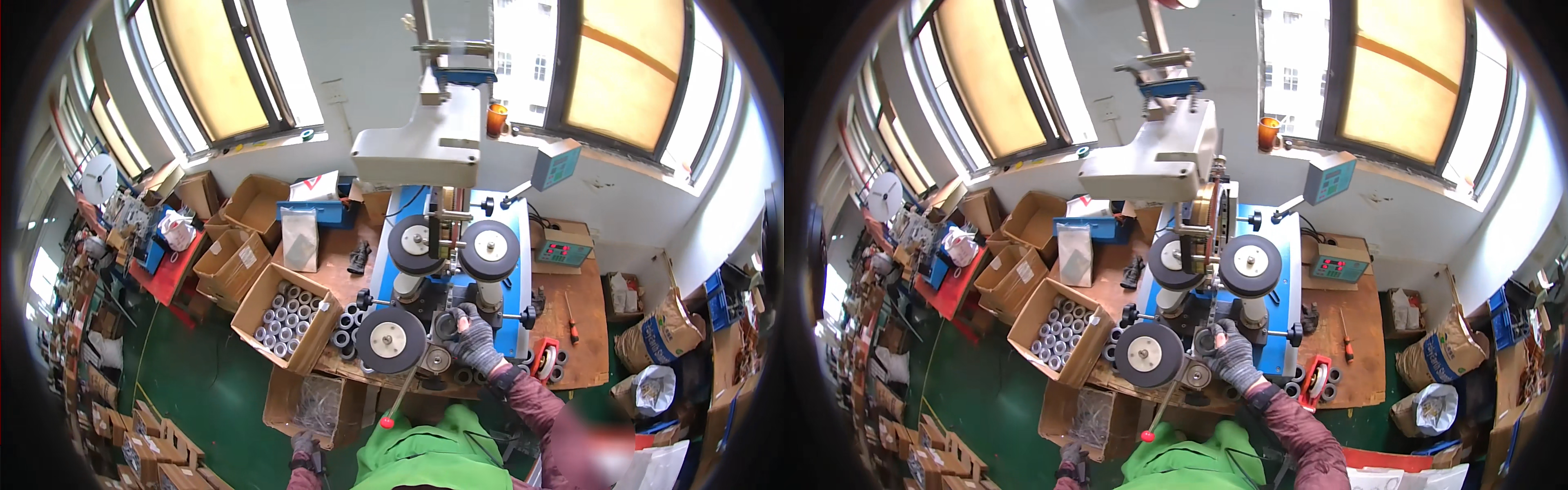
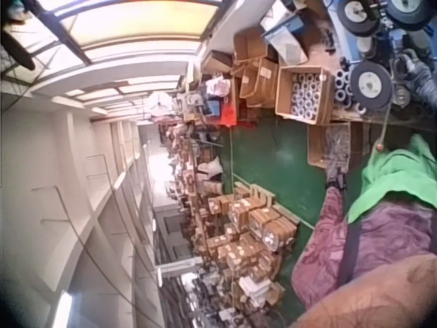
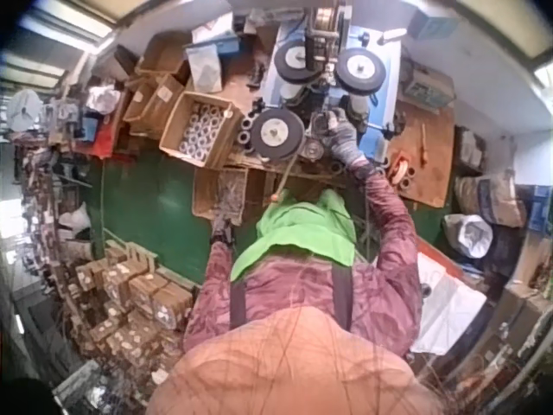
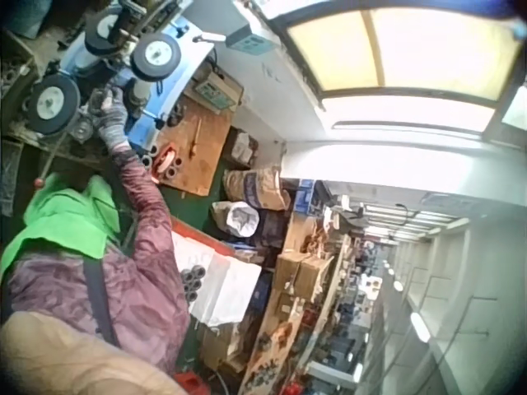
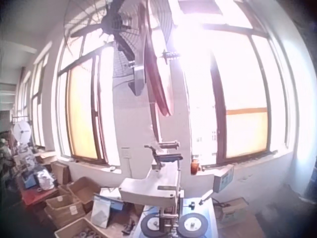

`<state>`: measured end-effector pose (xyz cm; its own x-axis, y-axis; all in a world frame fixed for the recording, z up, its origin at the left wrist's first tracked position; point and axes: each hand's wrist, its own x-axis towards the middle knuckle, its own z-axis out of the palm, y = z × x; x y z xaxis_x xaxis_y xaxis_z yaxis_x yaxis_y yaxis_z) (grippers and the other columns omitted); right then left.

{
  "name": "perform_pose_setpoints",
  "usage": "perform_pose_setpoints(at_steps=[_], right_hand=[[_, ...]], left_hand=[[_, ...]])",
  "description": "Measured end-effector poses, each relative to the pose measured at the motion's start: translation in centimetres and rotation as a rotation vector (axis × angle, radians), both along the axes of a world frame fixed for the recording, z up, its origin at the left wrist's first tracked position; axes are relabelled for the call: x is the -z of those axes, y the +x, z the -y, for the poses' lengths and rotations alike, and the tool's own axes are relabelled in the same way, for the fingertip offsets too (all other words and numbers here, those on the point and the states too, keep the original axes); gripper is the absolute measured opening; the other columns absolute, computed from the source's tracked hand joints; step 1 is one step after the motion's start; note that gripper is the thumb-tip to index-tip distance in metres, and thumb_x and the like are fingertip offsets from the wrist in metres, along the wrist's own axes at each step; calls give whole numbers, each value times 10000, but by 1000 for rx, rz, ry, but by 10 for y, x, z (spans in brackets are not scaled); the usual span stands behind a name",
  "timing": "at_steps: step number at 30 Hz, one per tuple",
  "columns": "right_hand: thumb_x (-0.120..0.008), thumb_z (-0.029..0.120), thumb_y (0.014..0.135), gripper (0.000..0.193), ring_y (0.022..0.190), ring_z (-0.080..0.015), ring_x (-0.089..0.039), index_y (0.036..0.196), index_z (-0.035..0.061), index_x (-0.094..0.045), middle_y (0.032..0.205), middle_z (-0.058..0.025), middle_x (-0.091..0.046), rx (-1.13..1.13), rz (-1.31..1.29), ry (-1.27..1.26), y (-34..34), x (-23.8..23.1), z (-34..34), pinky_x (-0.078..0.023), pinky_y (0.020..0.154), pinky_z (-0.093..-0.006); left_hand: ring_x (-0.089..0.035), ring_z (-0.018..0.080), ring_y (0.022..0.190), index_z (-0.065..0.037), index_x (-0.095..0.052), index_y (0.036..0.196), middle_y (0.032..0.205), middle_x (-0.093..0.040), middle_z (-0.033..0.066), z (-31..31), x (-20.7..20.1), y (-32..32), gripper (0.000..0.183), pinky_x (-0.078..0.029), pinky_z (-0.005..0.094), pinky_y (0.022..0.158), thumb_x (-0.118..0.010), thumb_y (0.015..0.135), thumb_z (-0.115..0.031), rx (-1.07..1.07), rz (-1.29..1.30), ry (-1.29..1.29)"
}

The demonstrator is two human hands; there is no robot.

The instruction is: Operating a specialized machine to apply seals or tape to cylindrical metal components and then packing the finished parts into cardboard boxes.

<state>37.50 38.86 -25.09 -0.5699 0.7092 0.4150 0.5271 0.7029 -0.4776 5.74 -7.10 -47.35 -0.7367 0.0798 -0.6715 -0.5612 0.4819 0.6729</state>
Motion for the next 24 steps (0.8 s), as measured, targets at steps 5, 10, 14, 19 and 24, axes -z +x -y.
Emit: perform_pose_setpoints(at_steps=[5, 10, 14, 19, 24], right_hand=[[-712, 216, 592, 600, 948, -343, -531, 1140, 69, -515, 1105, -145, -523, 47, -24, 241, -12, -15, -32, -451, 793, -451], [-652, 187, 561, 657, 1009, -338, -475, 1184, 52, -493, 1141, -138, -511, 122, 60, 393, -22, -47, -55, -355, 857, -457], [-654, 236, 607, 627, 1040, -340, -467, 1187, 53, -501, 1163, -140, -509, 138, 62, 346, -34, -51, -57, -346, 878, -464], [-664, 356, 656, 588, 1089, -351, -460, 1137, 36, -559, 1162, -144, -535, 154, 17, 503, -43, -49, -68, -322, 933, -498], [-736, 401, 570, 775, 1244, -385, -340, 1241, 95, -498, 1329, -142, -429, 65, 232, 401, -27, -68, -79, -182, 1064, -555]], left_hand=[[-600, 254, 535, -39, -551, 1020, 787, -607, 121, 26, -16, -8, 235, -523, 395, 470, -571, 822, -164, -199, 103, -86], [-626, 246, 647, -21, -561, 1006, 827, -605, 113, -56, -57, -25, 259, -543, 364, 594, -557, 848, -226, -10, -69, 384], [-631, 190, 776, -10, -591, 1021, 894, -615, 67, -165, -191, -13, 269, -532, 309, 670, -567, 874, -233, 335, -210, 444], [-591, 97, 795, 11, -609, 1062, 944, -634, 34, -262, -253, 8, 330, -478, 224, 742, -561, 901, -273, 521, -253, 627], [-571, 105, 894, -26, -613, 1080, 964, -625, 41, -342, -327, 61, 255, -467, 248, 809, -560, 900, -199, 890, -370, 696]])
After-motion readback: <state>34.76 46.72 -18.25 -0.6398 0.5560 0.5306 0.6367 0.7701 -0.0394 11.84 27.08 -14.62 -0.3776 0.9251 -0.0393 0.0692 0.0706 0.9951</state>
